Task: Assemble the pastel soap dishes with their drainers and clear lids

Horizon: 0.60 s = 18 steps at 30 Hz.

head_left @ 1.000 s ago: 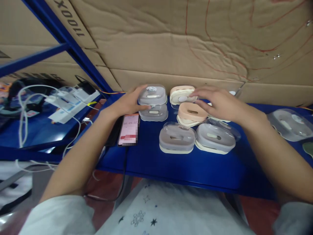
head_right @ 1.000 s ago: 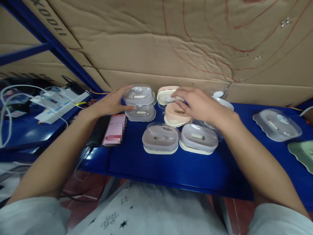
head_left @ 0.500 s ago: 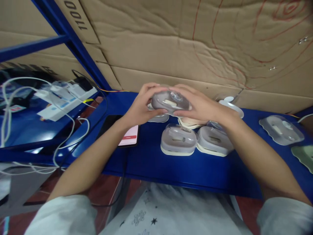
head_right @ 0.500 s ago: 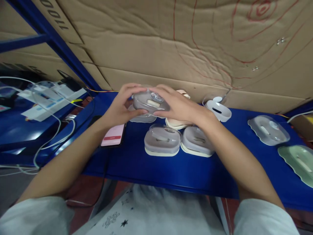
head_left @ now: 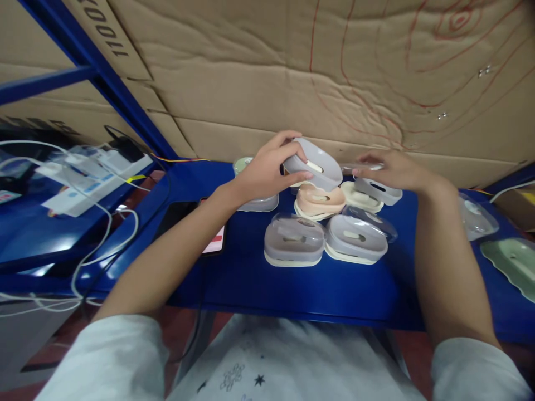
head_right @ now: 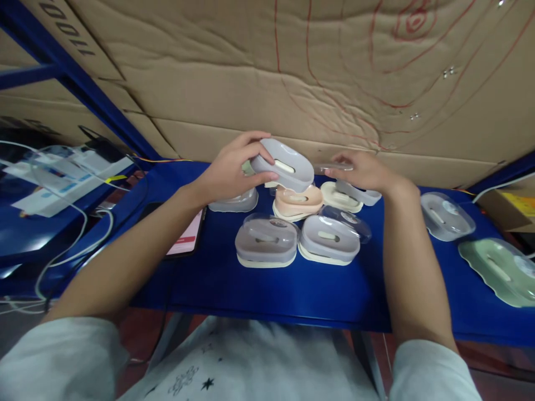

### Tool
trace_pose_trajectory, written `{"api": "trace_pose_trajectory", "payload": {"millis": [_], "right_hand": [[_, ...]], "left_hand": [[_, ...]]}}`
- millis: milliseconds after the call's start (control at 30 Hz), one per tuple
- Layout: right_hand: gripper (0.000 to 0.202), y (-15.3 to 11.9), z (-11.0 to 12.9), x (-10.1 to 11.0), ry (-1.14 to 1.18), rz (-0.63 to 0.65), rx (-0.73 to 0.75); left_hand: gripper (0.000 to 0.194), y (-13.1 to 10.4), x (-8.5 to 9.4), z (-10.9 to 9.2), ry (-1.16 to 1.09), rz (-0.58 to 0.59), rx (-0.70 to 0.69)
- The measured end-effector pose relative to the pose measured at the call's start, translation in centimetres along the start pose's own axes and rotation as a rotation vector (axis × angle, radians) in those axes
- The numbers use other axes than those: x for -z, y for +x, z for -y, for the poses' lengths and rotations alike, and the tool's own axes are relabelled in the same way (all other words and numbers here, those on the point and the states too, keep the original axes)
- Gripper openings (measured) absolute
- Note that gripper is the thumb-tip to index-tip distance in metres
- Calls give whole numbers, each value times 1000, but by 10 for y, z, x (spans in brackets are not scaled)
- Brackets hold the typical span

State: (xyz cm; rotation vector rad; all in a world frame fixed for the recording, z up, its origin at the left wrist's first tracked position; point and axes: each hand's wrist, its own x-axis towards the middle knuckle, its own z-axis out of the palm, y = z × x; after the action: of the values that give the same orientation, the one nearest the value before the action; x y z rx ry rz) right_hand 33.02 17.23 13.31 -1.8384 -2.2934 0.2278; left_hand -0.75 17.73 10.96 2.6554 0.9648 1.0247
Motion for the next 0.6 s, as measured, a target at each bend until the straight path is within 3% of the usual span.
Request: {"api": "trace_pose_trajectory", "payload": {"millis": [133,333,500,600], "right_hand": [[48,4,11,-10,41,40,25],[72,-7,57,-14,322,-10,418],[53,-2,71,-26,314,32,401],[46,2,64,-27,304,62,368]], "left_hand": [[38,7,-9,4,21,-36,44],[42,7,-25,6,-10,-94,78],[42,6,-32,19,-97,-18,36],[62,5,-37,32,-196,25,14]]}}
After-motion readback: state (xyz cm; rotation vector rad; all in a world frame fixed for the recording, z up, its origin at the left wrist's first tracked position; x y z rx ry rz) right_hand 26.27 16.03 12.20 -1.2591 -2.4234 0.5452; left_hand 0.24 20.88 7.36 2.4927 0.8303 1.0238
